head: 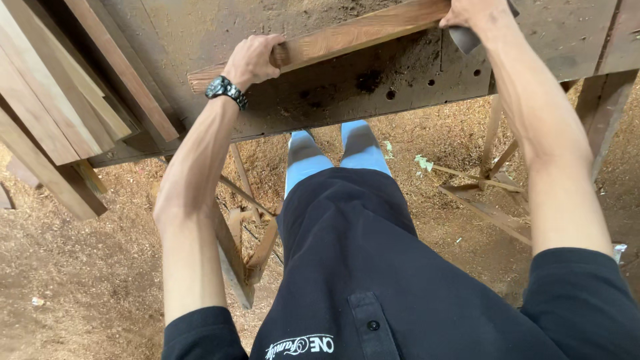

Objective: The person sands the surfaces and edges of a wooden board using a piece of sandpaper on a workbench, flipping the board over to reach different sides.

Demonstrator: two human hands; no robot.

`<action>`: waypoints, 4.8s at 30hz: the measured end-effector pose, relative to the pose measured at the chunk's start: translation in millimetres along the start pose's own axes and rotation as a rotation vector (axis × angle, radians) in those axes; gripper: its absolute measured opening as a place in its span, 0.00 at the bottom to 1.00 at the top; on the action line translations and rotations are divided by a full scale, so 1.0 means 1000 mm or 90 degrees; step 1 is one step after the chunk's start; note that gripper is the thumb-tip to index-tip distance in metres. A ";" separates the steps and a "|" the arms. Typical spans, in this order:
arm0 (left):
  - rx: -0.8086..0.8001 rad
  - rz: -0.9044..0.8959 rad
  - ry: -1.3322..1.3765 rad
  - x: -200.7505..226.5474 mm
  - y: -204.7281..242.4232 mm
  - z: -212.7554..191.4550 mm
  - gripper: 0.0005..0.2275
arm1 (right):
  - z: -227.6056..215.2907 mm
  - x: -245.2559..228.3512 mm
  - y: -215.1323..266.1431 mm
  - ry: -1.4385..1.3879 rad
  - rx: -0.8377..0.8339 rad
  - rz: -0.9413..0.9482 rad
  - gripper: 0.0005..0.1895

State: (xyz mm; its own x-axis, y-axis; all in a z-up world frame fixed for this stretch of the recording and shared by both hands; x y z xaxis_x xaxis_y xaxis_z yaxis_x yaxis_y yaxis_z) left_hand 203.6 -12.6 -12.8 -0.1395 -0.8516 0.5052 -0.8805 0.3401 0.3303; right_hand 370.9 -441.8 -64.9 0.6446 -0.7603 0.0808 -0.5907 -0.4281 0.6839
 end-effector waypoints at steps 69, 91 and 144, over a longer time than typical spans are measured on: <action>0.183 -0.226 0.056 -0.037 0.108 0.071 0.43 | -0.044 -0.185 -0.004 -0.215 0.697 0.041 0.11; 0.158 -0.233 0.043 -0.040 0.109 0.068 0.42 | -0.030 -0.215 -0.017 -0.332 0.567 -0.119 0.15; 0.239 -0.071 0.776 0.163 -0.079 0.072 0.13 | 0.006 -0.106 0.096 -1.210 0.195 -0.165 0.24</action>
State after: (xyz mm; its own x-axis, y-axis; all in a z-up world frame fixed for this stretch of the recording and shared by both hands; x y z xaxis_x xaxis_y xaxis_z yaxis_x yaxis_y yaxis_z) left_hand 217.7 -207.4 -14.2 0.2711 0.1146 0.9557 -0.9616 -0.0111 0.2741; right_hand 243.0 -405.1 -12.2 -0.4431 -0.0370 -0.8957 -0.7695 -0.4968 0.4012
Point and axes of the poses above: each hand's wrist, its own y-axis away from the middle knuckle, its own z-axis out of the palm, x = y × z, the point moved 6 cm from there along -y, towards the middle knuckle, and after that the axes turned 2 degrees about z, right-handed, at the moved point
